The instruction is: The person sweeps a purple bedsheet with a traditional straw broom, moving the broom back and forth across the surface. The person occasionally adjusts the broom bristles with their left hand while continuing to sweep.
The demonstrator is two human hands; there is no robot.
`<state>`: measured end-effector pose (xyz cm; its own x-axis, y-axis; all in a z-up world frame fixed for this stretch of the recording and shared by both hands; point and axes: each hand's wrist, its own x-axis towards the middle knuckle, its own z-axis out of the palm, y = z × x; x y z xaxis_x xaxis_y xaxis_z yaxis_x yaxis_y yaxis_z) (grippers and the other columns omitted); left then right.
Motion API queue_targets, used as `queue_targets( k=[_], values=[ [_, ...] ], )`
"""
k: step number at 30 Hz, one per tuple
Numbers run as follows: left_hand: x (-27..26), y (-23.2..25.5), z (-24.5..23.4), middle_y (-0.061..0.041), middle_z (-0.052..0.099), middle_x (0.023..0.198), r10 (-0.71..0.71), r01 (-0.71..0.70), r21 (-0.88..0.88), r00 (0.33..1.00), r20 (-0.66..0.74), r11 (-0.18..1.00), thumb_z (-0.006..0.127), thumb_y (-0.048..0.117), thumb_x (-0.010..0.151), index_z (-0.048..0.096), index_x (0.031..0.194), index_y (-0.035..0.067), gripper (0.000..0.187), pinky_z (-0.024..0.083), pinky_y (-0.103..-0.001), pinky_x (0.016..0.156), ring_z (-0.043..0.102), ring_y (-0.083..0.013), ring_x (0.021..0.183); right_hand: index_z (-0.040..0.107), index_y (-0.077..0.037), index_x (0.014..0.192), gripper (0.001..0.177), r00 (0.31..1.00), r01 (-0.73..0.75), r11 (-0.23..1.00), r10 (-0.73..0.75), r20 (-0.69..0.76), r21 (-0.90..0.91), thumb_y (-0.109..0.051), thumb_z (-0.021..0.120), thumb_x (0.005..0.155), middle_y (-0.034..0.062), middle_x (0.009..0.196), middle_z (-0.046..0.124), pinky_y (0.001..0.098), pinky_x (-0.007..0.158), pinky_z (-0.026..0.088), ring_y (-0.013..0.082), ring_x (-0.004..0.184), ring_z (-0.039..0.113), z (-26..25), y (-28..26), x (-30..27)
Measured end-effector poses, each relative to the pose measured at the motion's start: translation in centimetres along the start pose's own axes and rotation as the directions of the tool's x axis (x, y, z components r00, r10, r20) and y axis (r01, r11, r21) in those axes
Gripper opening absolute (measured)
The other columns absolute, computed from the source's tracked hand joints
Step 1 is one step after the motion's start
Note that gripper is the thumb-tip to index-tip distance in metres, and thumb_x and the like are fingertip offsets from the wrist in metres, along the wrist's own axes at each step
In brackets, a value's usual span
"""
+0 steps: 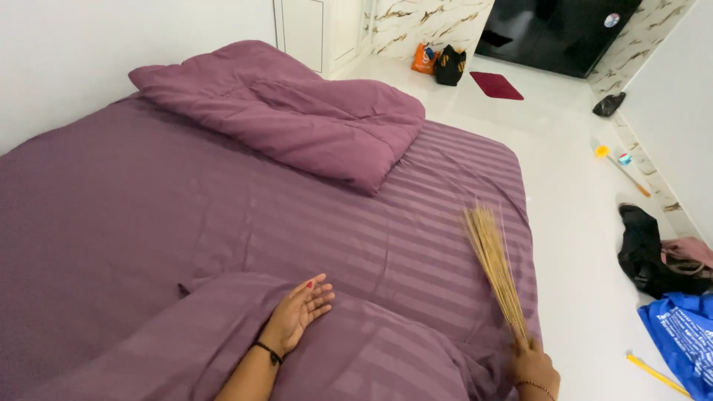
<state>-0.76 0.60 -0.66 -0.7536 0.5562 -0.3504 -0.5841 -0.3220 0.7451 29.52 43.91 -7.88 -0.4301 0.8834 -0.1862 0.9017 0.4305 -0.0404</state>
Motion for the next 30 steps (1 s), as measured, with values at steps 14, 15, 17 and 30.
queue_targets(
  k=[14, 15, 17, 30],
  values=[
    [0.8, 0.0, -0.3, -0.017, 0.068, 0.123, -0.011, 0.011, -0.022, 1.0, 0.02, 1.0, 0.053, 0.028, 0.101, 0.057, 0.146, 0.005, 0.052, 0.057, -0.041, 0.092, 0.068, -0.0284, 0.107, 0.042, -0.048, 0.147, 0.05, 0.981, 0.172, 0.985, -0.173, -0.086, -0.02, -0.049, 0.043, 0.097, -0.0019, 0.147, 0.055, 0.0556, 0.096, 0.058, 0.0347, 0.116, 0.069, 3.1, 0.3, 0.6],
    [0.5, 0.3, 0.2, -0.017, 0.067, 0.125, -0.033, 0.033, -0.025, 0.999, -0.003, 0.999, 0.054, 0.031, 0.1, 0.057, 0.146, 0.006, 0.053, 0.056, -0.043, 0.093, 0.067, -0.028, 0.108, 0.052, -0.041, 0.138, 0.048, 0.921, 0.359, 0.93, -0.367, -0.132, -0.08, -0.05, 0.053, 0.091, -0.0058, 0.141, 0.057, 0.055, 0.086, 0.061, 0.0343, 0.107, 0.072, 4.6, 0.4, 1.3],
    [1.0, 0.2, 0.3, -0.017, 0.068, 0.123, -0.029, 0.029, -0.015, 1.0, 0.003, 0.999, 0.055, 0.03, 0.099, 0.057, 0.146, 0.006, 0.052, 0.056, -0.043, 0.093, 0.068, -0.0278, 0.106, 0.045, -0.047, 0.144, 0.051, 0.944, 0.316, 0.941, -0.325, -0.058, -0.121, -0.047, 0.048, 0.093, -0.0067, 0.143, 0.055, 0.0542, 0.09, 0.061, 0.0342, 0.11, 0.072, 3.2, 0.3, 1.3],
    [1.1, 0.2, 0.4, -0.017, 0.068, 0.123, -0.033, 0.033, -0.009, 0.999, -0.01, 0.999, 0.052, 0.026, 0.102, 0.057, 0.146, 0.005, 0.049, 0.056, -0.044, 0.093, 0.068, -0.03, 0.109, 0.047, -0.057, 0.145, 0.061, 0.977, 0.205, 0.978, -0.206, -0.05, -0.023, -0.058, 0.058, 0.086, -0.0107, 0.14, 0.06, 0.0487, 0.099, 0.06, 0.0262, 0.116, 0.072, 2.7, 0.5, 0.8]
  ],
)
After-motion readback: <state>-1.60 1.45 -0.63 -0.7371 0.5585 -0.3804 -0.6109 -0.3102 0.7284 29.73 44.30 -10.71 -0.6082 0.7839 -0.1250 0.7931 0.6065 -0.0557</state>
